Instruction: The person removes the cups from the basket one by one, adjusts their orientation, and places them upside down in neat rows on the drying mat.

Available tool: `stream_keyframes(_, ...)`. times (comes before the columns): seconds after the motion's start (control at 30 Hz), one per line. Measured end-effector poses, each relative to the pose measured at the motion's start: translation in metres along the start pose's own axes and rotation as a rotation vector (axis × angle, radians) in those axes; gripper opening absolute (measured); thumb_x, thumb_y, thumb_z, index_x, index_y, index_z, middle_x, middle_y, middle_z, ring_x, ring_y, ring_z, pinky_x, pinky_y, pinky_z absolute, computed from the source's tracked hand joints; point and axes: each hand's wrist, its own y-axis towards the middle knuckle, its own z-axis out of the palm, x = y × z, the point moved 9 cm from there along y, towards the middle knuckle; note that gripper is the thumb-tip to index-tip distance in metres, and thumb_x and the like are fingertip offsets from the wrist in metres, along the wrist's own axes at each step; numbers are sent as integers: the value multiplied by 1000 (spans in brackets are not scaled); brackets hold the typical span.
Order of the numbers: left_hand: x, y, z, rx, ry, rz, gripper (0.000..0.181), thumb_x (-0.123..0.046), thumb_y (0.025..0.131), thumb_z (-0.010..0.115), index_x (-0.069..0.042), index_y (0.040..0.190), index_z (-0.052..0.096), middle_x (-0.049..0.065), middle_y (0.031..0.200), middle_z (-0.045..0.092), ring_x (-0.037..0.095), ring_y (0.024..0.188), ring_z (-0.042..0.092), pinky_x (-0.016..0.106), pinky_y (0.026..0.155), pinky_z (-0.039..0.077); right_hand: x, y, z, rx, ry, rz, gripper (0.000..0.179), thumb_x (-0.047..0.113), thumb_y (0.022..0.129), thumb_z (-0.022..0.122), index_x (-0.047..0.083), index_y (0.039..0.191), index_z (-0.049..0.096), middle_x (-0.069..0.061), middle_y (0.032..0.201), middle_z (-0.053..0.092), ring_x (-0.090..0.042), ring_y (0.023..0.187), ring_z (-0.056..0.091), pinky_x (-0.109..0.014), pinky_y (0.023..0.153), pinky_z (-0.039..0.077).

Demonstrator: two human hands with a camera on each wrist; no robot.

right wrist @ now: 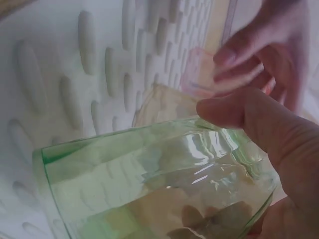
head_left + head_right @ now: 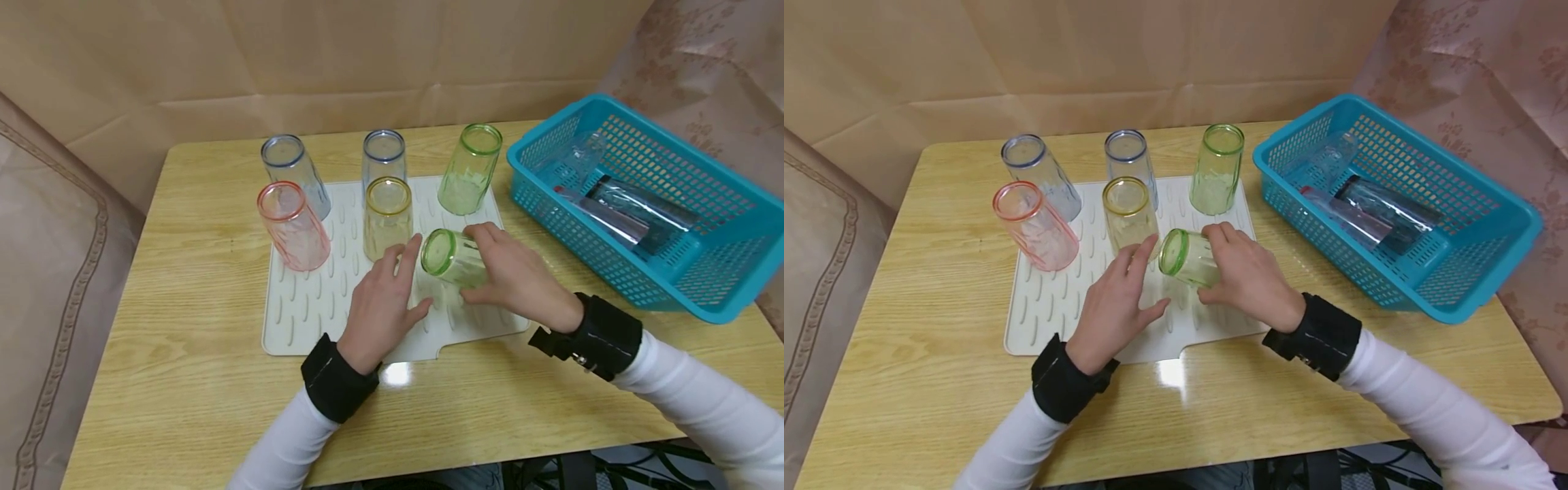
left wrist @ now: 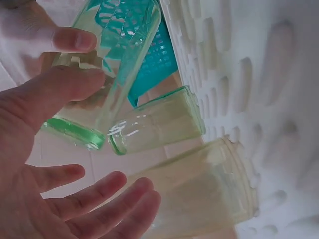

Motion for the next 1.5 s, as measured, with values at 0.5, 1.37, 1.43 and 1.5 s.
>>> stream_keyframes(0.5, 46, -27, -15, -7, -117, -113, 43, -17, 81, 77, -2, 118, 62, 14, 110, 60, 29, 91, 62, 41, 63, 53, -35, 5, -20, -124, 171, 144, 87, 21, 68, 85, -11, 134, 39, -28, 128, 47, -41, 113, 47, -59, 91, 40)
stream_keyframes(1.37, 100, -58, -36, -42, -226, -327, 43, -10, 82, 76, 0, 120, 58, 16, 106, 61, 30, 88, 62, 42, 74, 53, -77, 18, -19, -352, 436, 242, 78, 12, 69, 85, -5, 129, 38, -23, 127, 46, -36, 116, 43, -51, 95, 35)
stream_keyframes(1.43, 100, -59, -36, -42, -233, -322, 44, -9, 81, 77, 0, 120, 58, 16, 106, 61, 31, 88, 63, 42, 73, 53, -78, 19, -20, -379, 446, 247, 78, 12, 69, 86, -5, 130, 39, -22, 127, 47, -35, 117, 43, -50, 96, 35)
stream_keyframes(1.5, 100, -59, -36, -42, -240, -316, 45, -9, 81, 77, 0, 120, 58, 16, 106, 62, 30, 87, 63, 42, 74, 54, -80, 20, -20, -402, 451, 256, 81, 14, 69, 86, -5, 131, 37, -22, 127, 48, -35, 117, 44, -50, 96, 35)
